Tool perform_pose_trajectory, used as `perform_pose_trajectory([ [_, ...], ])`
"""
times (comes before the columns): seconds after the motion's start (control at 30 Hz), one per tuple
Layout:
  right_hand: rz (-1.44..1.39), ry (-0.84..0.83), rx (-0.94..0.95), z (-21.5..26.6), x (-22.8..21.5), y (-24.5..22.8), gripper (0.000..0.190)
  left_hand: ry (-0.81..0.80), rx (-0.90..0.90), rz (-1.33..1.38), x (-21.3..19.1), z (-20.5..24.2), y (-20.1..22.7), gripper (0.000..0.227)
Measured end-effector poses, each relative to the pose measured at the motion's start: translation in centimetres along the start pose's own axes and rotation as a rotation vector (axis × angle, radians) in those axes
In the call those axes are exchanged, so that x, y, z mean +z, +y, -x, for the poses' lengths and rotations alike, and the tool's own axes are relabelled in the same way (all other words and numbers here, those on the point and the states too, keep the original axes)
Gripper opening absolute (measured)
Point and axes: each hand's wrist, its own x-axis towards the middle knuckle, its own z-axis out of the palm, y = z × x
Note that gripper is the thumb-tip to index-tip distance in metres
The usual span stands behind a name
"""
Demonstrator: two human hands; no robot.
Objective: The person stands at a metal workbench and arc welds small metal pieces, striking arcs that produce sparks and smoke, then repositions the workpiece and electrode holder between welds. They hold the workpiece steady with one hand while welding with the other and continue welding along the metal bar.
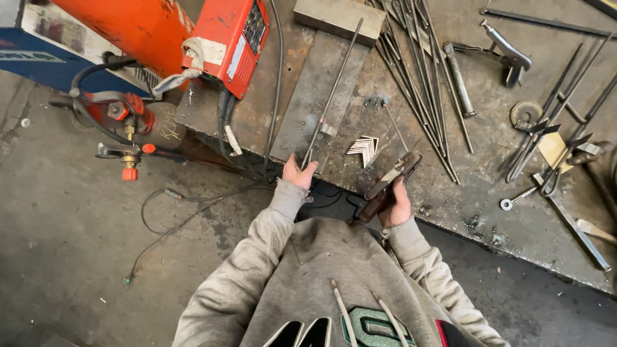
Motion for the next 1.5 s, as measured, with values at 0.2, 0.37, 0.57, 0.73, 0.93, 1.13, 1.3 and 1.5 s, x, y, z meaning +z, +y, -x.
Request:
perform_pose_trajectory([
  [0.2,0.034,-0.006,-0.020,0.2,-0.3,-0.2,0.048,-0.250,-0.750,0.412,-2.7,-1.5,15.5,0.030],
  [0.37,0.057,-0.038,-0.023,0.6,-0.7,0.0,0.050,-0.336,-0.874,0.372,-3.6,-1.6,18.4,0.037],
  [0.57,0.099,-0.028,-0.014,1.4,0.3,-0.3,0.052,-0.329,-0.918,0.465,-4.1,-1.5,19.7,0.041],
  [0.73,0.103,-0.044,-0.013,1.8,1.1,-0.6,0.049,-0.282,-1.030,0.601,-4.0,-1.5,18.6,0.034],
  [0.93,0.143,-0.042,-0.014,1.8,0.6,-0.2,0.049,-0.203,-0.895,0.577,-3.3,-0.4,16.1,0.042],
  [1.13,0.187,-0.064,0.003,1.6,0.6,0.1,0.051,-0.097,-0.975,0.355,-3.8,0.0,18.8,0.052],
  [1.3,0.193,-0.088,0.011,1.5,-0.5,0.9,0.051,-0.112,-1.018,0.451,-3.7,1.1,17.0,0.052],
  [1.5,0.232,-0.107,0.032,1.6,-1.0,1.4,0.047,-0.145,-1.025,0.440,-3.5,1.6,15.3,0.055],
])
